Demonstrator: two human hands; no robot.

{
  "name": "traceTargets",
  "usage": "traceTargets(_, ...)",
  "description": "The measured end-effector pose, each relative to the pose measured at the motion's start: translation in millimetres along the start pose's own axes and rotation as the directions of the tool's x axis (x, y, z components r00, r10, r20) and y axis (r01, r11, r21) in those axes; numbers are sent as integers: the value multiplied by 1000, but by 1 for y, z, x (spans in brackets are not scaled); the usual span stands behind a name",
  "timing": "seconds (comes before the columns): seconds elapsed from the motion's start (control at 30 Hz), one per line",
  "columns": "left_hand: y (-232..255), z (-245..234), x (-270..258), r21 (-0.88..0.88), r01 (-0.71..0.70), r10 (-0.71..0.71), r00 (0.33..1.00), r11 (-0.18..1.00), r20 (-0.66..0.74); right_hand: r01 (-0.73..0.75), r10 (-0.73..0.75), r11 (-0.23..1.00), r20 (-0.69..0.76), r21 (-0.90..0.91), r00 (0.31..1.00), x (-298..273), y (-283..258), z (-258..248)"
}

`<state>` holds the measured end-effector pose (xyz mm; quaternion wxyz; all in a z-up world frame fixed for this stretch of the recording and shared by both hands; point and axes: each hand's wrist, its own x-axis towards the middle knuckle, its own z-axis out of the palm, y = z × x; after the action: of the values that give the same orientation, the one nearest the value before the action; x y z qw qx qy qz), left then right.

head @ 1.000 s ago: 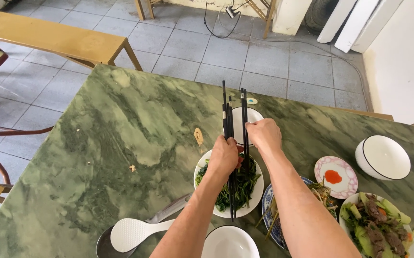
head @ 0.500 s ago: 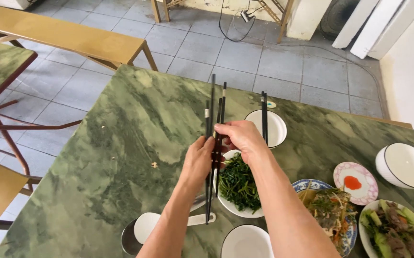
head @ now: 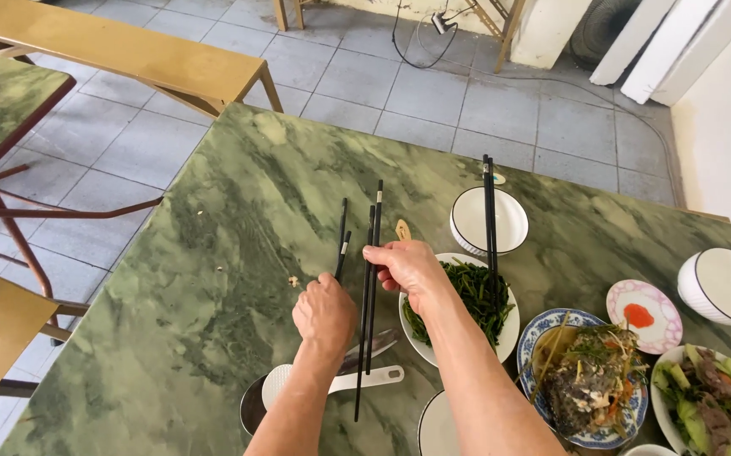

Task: Arranging bowls, chopsticks, and various plates of food on a dining table in preparation for a meal.

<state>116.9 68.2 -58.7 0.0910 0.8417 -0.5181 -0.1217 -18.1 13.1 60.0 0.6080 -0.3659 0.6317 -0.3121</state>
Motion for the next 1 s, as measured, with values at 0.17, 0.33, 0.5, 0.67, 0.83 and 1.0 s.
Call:
traceTargets(0.17,-3,-2,4,62,-60,59,998,996,8,-26,27,998,-17,58,999,-20,-3,-4)
traceTargets(0.33,11,-55,-11,65,-63,56,994,996,99,-30,34,991,-26,128,999,-29,-2,-16)
traceTargets(0.5,47,-151,-53,-588,-27,213,944,809,250,11,2,973,-56,232,998,-41,-17,-44)
traceTargets(0.67,115,-180,-86,-850,330,355,801,410,482,83,-46,959,-140,270,989,-51,-42,-97)
traceTargets(0.83,206,-138,-104,-885,351,429,779,306,457,138,-82,975,-291,175,953,-92,-60,-181)
traceTargets(1.0,317,-77,-137,-902,136,498,795,410,346,187,-63,941,-397,283,916,-109,-44,-280)
